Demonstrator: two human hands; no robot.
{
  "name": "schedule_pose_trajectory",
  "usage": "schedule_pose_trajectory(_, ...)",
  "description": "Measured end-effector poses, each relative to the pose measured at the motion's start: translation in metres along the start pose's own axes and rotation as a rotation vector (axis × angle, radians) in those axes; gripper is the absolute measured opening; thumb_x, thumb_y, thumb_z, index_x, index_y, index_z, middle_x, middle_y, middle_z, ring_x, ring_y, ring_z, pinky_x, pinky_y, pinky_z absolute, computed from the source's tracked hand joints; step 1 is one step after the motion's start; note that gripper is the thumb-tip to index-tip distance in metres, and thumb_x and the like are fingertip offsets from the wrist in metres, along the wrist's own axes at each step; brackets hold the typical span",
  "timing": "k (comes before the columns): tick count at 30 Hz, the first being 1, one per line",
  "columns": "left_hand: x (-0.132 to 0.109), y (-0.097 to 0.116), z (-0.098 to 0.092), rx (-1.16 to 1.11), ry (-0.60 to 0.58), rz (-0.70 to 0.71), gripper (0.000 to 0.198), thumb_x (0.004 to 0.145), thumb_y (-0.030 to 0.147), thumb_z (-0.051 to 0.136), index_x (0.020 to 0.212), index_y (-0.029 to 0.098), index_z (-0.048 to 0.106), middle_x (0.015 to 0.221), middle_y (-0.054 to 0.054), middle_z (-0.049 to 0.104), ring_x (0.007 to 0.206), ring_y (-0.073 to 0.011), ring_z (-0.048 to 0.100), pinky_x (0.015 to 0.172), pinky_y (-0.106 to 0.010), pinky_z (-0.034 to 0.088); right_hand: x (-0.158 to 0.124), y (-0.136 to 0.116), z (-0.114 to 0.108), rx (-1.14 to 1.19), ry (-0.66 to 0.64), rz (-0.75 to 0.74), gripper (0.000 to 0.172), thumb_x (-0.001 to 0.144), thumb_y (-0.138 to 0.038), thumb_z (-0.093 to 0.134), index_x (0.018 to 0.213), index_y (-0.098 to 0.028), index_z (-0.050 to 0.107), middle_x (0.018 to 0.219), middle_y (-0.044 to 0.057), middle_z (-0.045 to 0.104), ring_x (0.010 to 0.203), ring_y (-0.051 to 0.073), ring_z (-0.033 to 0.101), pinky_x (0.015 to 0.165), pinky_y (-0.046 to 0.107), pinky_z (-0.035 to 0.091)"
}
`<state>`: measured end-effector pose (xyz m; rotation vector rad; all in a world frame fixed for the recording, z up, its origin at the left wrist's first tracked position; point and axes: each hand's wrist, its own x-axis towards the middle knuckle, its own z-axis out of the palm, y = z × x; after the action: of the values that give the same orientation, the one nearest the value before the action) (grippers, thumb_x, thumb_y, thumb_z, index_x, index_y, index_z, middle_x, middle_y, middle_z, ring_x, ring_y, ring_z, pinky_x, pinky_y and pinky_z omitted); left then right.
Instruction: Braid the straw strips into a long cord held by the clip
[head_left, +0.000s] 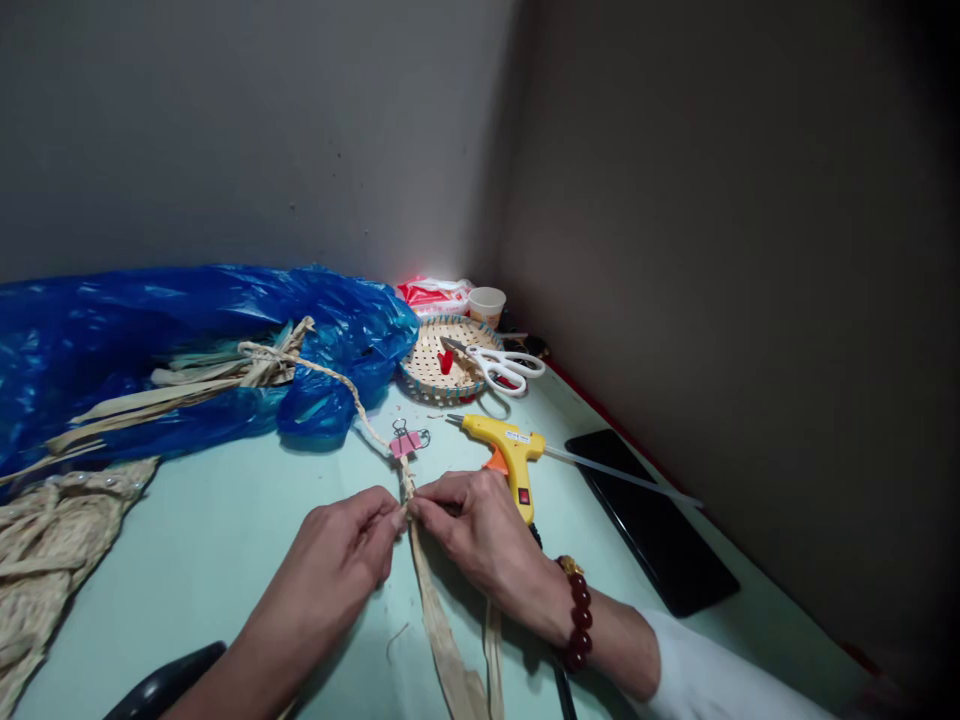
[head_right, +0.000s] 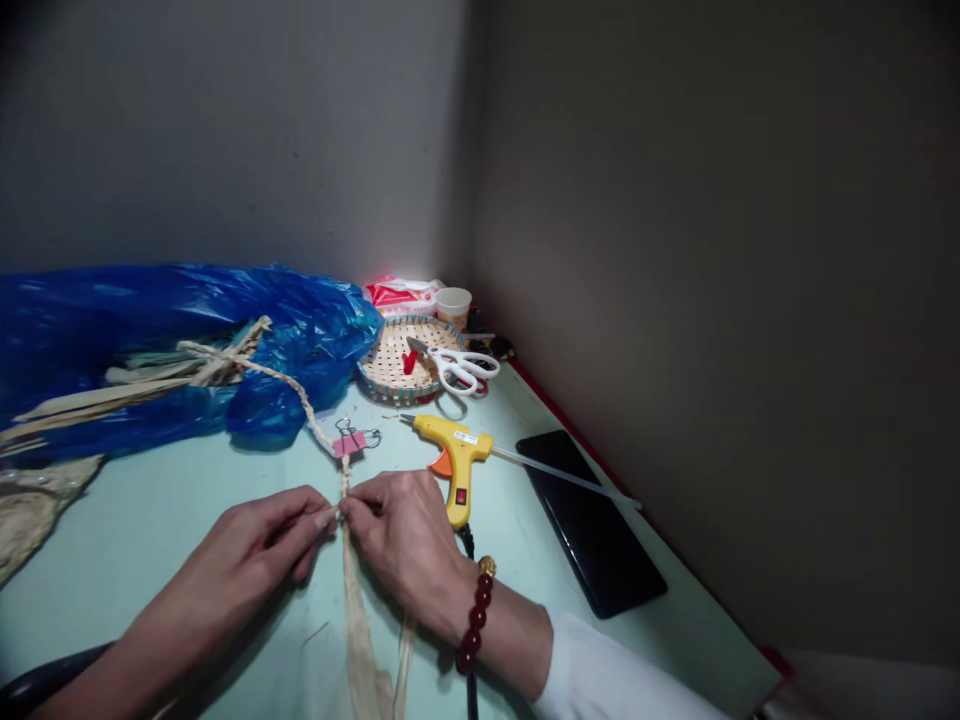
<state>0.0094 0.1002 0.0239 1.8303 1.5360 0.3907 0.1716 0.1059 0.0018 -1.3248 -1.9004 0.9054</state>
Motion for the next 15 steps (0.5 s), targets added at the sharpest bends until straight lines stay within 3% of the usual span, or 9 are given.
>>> schedule_pose_trajectory(4,-0.007,0.0,0.017,-0.065,0.049,0.015,0.032,0.09,0.035,0.038,0.061,0.023,0.045,0.052,0.004,0.053,0.049,-0.0143,0.051,0.05,-0.024,0.038,0.0,0.002,0.0,0.197,-0.059,0.061,0.032,0.087,-0.019,0.05,0.057,-0.014,0.057,0.051,-0.003,0.048,0.05,0.008,0.038,0.05,0.023,0.025)
schedule_pose_trajectory(10,-0.016,-0.009,0.045,0.413,0.282,0.372,0.028,0.091,0.015,0.033,0.078,0.02,0.057,0.063,-0.002,0.067,0.052,-0.0212,0.065,0.05,-0.031,0.045,0.002,0.005,0.0,0.494,-0.153,0.154,0.036,0.084,-0.021,0.051,0.052,-0.016,0.037,0.053,-0.005,0.032,0.053,0.008,0.027,0.049,0.024,0.019)
schedule_pose_trajectory(13,-0.016,-0.012,0.048,0.582,0.268,0.418,0.031,0.088,0.009,0.032,0.083,0.018,0.061,0.064,-0.005,0.068,0.05,-0.0245,0.066,0.046,-0.034,0.044,0.003,0.004,0.002,0.556,-0.156,0.189,0.034,0.08,-0.02,0.054,0.052,-0.016,0.038,0.055,-0.005,0.029,0.055,0.008,0.025,0.05,0.024,0.019)
schedule_pose_trajectory(15,-0.016,-0.009,0.044,0.605,0.182,0.399,0.032,0.089,0.012,0.032,0.084,0.017,0.063,0.067,-0.007,0.069,0.054,-0.0255,0.067,0.048,-0.035,0.045,0.003,0.003,0.002,0.584,-0.154,0.228,0.029,0.078,-0.02,0.056,0.053,-0.015,0.044,0.055,-0.005,0.034,0.054,0.008,0.027,0.05,0.023,0.021)
